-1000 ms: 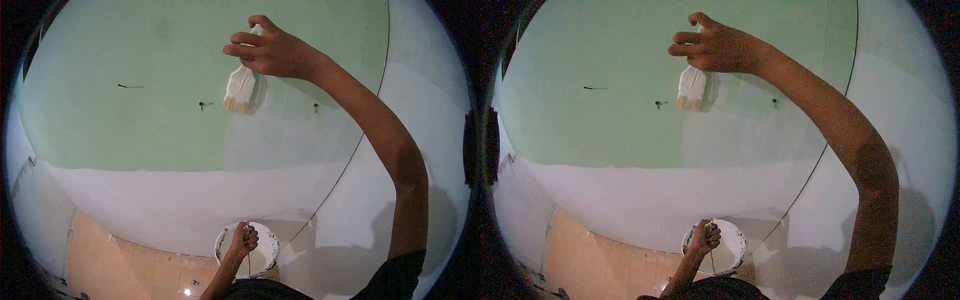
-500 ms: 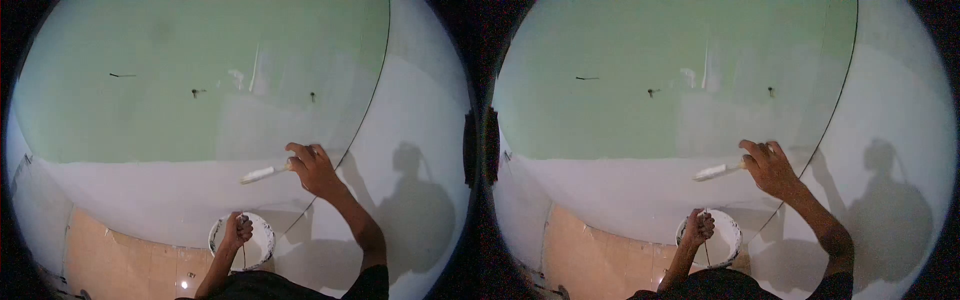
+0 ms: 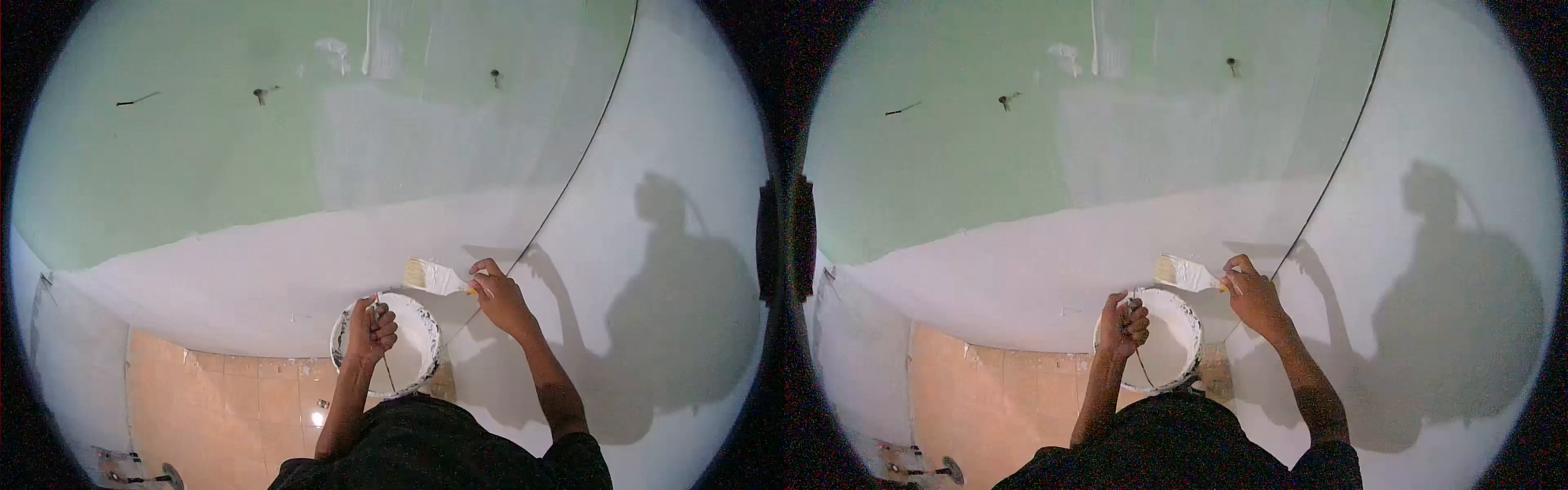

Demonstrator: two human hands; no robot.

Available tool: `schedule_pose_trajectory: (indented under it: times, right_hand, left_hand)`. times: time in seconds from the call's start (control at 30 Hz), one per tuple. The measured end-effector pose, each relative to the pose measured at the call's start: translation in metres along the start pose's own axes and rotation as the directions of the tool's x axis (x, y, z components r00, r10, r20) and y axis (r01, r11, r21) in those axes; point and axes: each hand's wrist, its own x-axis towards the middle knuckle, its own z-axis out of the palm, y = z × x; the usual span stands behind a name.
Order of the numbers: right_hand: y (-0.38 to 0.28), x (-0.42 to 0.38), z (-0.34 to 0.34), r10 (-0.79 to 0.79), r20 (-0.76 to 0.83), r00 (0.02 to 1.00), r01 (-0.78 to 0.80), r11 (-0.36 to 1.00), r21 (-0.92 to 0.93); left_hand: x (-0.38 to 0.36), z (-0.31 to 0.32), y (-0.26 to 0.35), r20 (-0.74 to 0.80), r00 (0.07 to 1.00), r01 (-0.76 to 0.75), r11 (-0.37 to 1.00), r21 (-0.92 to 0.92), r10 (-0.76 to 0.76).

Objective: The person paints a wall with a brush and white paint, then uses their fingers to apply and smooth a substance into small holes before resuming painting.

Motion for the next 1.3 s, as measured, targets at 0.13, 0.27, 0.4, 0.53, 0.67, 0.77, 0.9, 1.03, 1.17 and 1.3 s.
schedule_pose_trajectory:
  times: [0.13, 0.27, 0.4, 0.53, 0.67, 0.77, 0.9, 1.03, 1.17, 1.3]
  right_hand:
    - [0.017, -0.021, 0.033, 0.065, 0.046, 0.997, -0.069, 0.994, 0.084]
    - [0.018, -0.050, 0.091, 0.174, 0.120, 0.977, -0.176, 0.984, 0.009]
    - [0.011, -0.061, 0.145, 0.181, 0.238, 0.954, -0.127, 0.966, -0.224]
    - [0.002, -0.063, 0.190, -0.101, 0.209, 0.973, 0.173, 0.916, -0.363]
    - [0.022, -0.065, 0.233, -0.364, 0.128, 0.923, 0.386, 0.865, -0.321]
    - [0.036, -0.073, 0.268, -0.015, 0.274, 0.962, 0.091, 0.960, -0.266]
    - [0.046, -0.080, 0.275, -0.002, 0.273, 0.962, 0.056, 0.980, -0.191]
    - [0.017, -0.057, 0.224, -0.007, 0.223, 0.975, 0.062, 0.969, -0.239]
    - [-0.028, 0.002, 0.120, -0.111, -0.371, 0.922, 0.168, 0.978, 0.124]
    - [-0.065, 0.074, 0.015, -0.040, -0.800, 0.598, 0.289, 0.943, 0.168]
  left_hand:
    - [-0.008, 0.016, -0.002, -0.005, 1.000, -0.027, 0.999, -0.021, 0.027]
    - [-0.007, 0.013, -0.001, -0.018, 0.999, -0.037, 0.999, 0.006, 0.037]
    - [-0.006, 0.014, -0.001, -0.010, 1.000, -0.028, 0.999, 0.019, 0.028]
    - [-0.004, 0.010, -0.001, -0.029, 0.999, -0.027, 0.999, 0.042, 0.028]
    - [-0.005, 0.016, -0.003, -0.097, 0.994, -0.050, 0.995, 0.091, 0.059]
    - [-0.006, 0.013, -0.002, -0.017, 0.998, -0.057, 0.997, 0.059, 0.059]
    - [-0.008, 0.016, -0.002, -0.011, 0.999, -0.052, 0.998, 0.047, 0.053]
    - [-0.006, 0.008, -0.002, 0.010, 1.000, -0.028, 0.999, 0.041, 0.028]
    - [-0.006, 0.009, -0.005, 0.044, 0.998, -0.034, 0.999, 0.023, 0.033]
    - [-0.003, 0.006, -0.005, 0.020, 1.000, -0.017, 1.000, -0.007, 0.017]
